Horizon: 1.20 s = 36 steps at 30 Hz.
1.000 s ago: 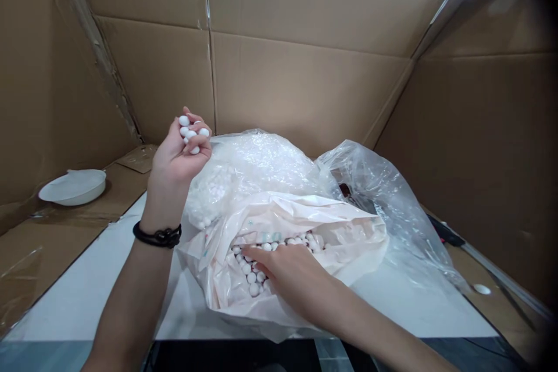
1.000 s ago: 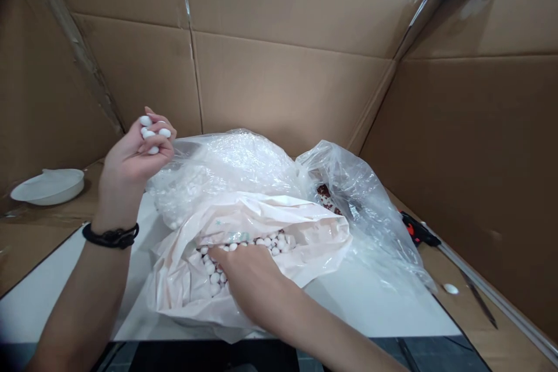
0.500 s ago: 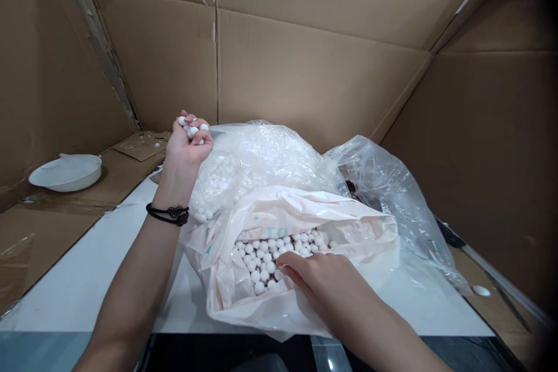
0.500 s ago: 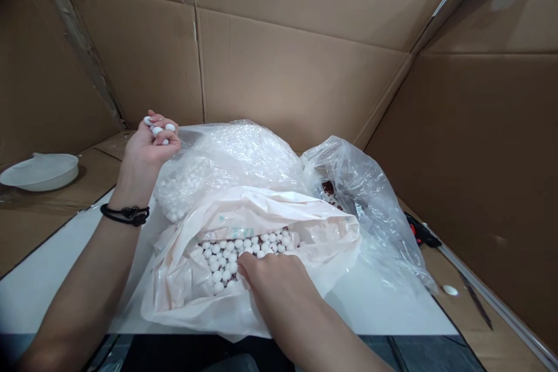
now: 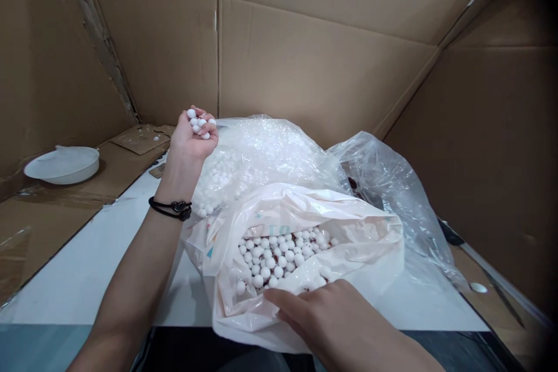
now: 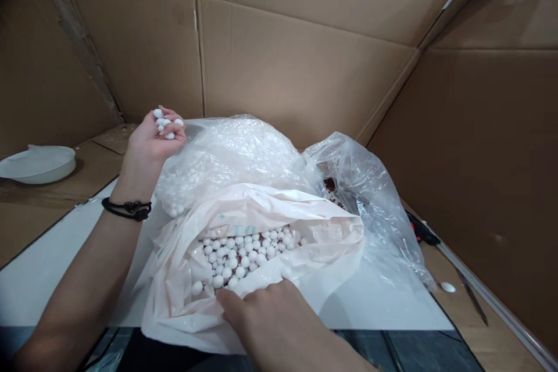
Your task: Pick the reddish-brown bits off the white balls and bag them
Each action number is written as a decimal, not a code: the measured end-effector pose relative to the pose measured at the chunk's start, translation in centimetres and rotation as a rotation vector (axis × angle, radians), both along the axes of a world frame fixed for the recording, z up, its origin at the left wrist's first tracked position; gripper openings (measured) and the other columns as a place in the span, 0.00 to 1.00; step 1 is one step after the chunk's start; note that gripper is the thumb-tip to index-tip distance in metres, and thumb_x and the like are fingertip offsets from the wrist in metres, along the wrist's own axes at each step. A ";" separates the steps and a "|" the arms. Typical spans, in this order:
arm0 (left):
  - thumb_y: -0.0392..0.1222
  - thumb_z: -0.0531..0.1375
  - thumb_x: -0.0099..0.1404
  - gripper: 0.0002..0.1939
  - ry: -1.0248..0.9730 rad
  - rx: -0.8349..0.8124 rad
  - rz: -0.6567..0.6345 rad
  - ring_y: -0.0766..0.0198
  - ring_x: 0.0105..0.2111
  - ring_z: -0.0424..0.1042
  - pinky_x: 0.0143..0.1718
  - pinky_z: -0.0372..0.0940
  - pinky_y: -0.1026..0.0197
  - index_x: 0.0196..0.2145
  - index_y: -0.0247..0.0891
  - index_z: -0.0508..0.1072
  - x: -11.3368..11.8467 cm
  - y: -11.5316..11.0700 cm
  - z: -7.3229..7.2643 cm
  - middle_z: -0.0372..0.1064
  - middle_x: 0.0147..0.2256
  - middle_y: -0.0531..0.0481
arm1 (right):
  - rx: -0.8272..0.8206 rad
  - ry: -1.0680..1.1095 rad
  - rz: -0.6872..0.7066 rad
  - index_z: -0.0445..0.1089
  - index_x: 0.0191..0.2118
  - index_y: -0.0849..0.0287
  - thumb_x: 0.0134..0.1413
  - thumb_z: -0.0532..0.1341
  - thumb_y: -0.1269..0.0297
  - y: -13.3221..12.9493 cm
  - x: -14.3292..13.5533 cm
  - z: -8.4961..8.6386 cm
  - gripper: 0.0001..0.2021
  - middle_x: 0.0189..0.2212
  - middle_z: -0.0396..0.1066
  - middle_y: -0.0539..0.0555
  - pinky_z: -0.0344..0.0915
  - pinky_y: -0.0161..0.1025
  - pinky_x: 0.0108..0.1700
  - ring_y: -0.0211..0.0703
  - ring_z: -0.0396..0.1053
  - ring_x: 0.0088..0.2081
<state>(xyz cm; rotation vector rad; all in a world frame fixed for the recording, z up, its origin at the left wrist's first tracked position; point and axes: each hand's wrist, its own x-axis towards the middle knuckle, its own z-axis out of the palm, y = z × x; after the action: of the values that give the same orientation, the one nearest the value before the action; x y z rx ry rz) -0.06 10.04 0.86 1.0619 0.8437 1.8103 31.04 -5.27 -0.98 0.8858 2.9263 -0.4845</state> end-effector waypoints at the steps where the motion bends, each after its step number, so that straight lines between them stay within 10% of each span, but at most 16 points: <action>1: 0.41 0.52 0.64 0.17 -0.018 -0.002 -0.003 0.68 0.18 0.49 0.18 0.48 0.63 0.18 0.42 0.61 0.0 0.0 0.1 0.53 0.16 0.54 | -0.007 -0.050 -0.011 0.70 0.40 0.54 0.49 0.58 0.76 0.1 0.1 0.2 0.13 0.19 0.71 0.47 0.41 0.36 0.21 0.36 0.63 0.18; 7: 0.36 0.47 0.67 0.17 -0.227 -0.089 0.028 0.69 0.17 0.51 0.15 0.49 0.67 0.21 0.43 0.65 0.7 -0.4 0.6 0.57 0.17 0.53 | 0.006 -0.145 -0.179 0.68 0.31 0.57 0.50 0.54 0.79 2.0 0.3 0.1 0.10 0.22 0.71 0.51 0.42 0.36 0.23 0.37 0.63 0.21; 18: 0.42 0.55 0.61 0.14 0.079 0.068 -0.017 0.66 0.21 0.55 0.18 0.46 0.62 0.18 0.42 0.63 -0.1 0.5 -0.5 0.59 0.20 0.51 | -0.064 0.058 -0.243 0.69 0.35 0.57 0.62 0.48 0.68 3.9 -0.1 0.4 0.12 0.20 0.64 0.49 0.45 0.34 0.25 0.36 0.58 0.21; 28: 0.54 0.57 0.57 0.10 0.128 0.061 0.022 0.62 0.27 0.59 0.20 0.45 0.60 0.25 0.48 0.70 0.4 0.5 -0.4 0.64 0.25 0.49 | -0.210 0.115 -0.114 0.71 0.45 0.50 0.63 0.49 0.69 3.3 -0.4 0.6 0.15 0.24 0.71 0.48 0.51 0.33 0.27 0.35 0.64 0.24; 36: 0.49 0.57 0.58 0.08 0.131 0.031 -0.015 0.64 0.25 0.59 0.18 0.45 0.60 0.24 0.47 0.71 1.2 0.3 -0.2 0.63 0.23 0.50 | -0.032 0.048 -0.140 0.69 0.32 0.58 0.57 0.51 0.75 3.2 -0.2 -0.9 0.11 0.21 0.67 0.49 0.46 0.34 0.25 0.34 0.59 0.22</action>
<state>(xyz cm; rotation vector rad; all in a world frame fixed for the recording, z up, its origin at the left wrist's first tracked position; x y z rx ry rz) 1.13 10.34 0.66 1.2140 0.8862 1.7612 30.85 -2.09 -1.86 1.0951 2.9028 -0.5663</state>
